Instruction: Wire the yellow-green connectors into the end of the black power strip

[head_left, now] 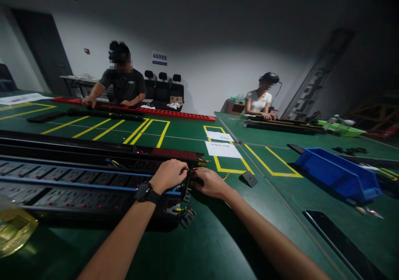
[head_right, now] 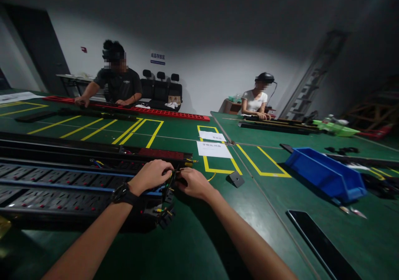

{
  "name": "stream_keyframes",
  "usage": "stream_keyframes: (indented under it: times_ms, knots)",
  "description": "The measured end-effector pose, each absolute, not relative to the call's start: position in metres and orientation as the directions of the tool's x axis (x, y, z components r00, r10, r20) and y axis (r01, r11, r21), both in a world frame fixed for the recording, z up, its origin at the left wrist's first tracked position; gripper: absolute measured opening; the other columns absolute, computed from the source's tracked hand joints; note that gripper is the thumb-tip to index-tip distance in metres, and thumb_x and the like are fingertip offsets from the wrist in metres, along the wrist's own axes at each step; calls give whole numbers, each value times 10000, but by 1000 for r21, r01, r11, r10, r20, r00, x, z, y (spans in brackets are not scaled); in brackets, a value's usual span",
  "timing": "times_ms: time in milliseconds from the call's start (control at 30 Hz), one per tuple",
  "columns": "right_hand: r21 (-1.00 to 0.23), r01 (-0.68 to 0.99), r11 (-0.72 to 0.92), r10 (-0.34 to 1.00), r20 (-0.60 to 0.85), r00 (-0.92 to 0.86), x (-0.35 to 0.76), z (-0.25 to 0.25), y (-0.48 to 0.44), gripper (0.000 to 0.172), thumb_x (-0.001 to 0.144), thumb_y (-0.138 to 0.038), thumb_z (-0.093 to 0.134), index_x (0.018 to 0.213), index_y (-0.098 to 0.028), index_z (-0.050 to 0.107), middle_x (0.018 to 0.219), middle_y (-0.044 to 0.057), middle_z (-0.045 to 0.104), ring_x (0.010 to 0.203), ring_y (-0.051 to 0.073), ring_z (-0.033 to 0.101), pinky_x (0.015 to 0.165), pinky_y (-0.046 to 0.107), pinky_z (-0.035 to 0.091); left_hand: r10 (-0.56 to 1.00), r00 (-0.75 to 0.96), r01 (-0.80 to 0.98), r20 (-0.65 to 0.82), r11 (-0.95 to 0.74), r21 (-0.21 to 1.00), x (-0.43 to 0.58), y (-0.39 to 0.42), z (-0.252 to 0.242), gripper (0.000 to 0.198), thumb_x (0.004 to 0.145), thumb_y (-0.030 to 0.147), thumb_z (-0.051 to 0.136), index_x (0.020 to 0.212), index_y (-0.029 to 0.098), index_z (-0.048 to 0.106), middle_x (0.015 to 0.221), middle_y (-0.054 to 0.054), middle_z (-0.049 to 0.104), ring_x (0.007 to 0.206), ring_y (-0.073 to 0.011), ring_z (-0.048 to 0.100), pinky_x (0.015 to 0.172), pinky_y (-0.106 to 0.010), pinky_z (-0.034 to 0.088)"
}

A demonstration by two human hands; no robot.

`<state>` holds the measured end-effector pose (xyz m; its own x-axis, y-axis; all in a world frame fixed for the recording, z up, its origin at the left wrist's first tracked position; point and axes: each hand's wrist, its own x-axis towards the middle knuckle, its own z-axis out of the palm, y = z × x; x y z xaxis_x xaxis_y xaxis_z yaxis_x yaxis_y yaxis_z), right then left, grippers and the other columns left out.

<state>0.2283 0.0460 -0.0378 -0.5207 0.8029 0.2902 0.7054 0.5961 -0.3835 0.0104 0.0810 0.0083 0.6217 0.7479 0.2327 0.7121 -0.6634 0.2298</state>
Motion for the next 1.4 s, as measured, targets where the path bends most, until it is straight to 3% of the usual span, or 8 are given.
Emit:
stream_keyframes:
  times_ms: [300,533,733,900,1000,1100,1233,1400]
  knots:
    - [-394,712,581,801,434,-413,235,-63,51,157,890,-150,718,1028,-208,671,1027,81,706,992,253,647,868,370,537,730,642,698,233,-683,216,12,83,5,305,947,230,529,1077,237,804,1069,-65,814,1011,-253,745,922,-355,555]
    - [-375,766,523,834,410,-369,230,-57,43,656,917,-179,676,1525,-213,432,1223,129,692,1096,278,654,965,427,522,736,639,713,223,-675,187,12,81,7,309,956,243,518,1111,229,785,1065,-78,802,1011,-269,733,911,-381,554]
    - [-235,834,499,833,394,-388,230,-45,37,340,875,-286,735,1186,-202,626,1073,110,716,990,274,644,880,382,496,741,632,711,228,-671,211,11,81,7,286,946,231,521,1076,231,776,1053,-69,799,1014,-258,728,911,-366,541]
    - [-430,816,387,888,413,-204,249,-40,39,88,896,-225,581,980,-229,605,873,41,697,796,222,648,723,314,457,741,628,702,236,-671,238,10,83,4,264,940,250,533,1054,240,770,1046,-62,797,1008,-253,729,895,-356,538]
    - [-649,681,340,908,414,-59,282,-30,40,203,929,-344,560,1096,-233,591,797,7,716,679,209,650,646,302,461,738,631,697,241,-675,241,9,85,3,274,944,259,519,1058,235,767,1055,-67,796,1010,-252,729,895,-358,537]
    - [-715,643,274,884,450,124,326,-20,35,483,884,-461,623,1293,-213,555,794,14,745,689,227,677,660,318,494,736,634,696,238,-677,239,9,85,3,284,942,261,510,1065,231,764,1068,-70,797,1023,-252,728,900,-359,538]
    - [-664,732,153,859,456,234,374,-21,20,392,856,-519,615,1101,-221,686,851,63,778,741,247,704,699,345,521,739,631,699,236,-674,240,9,85,3,280,928,264,519,1054,233,768,1051,-73,798,1012,-256,727,902,-367,542]
    - [-548,820,167,960,279,-9,380,-24,3,333,886,-483,588,814,-208,761,760,71,757,678,222,652,639,328,490,739,631,700,235,-673,238,10,86,2,287,931,275,515,1059,238,770,1060,-71,800,1009,-257,728,895,-366,537]
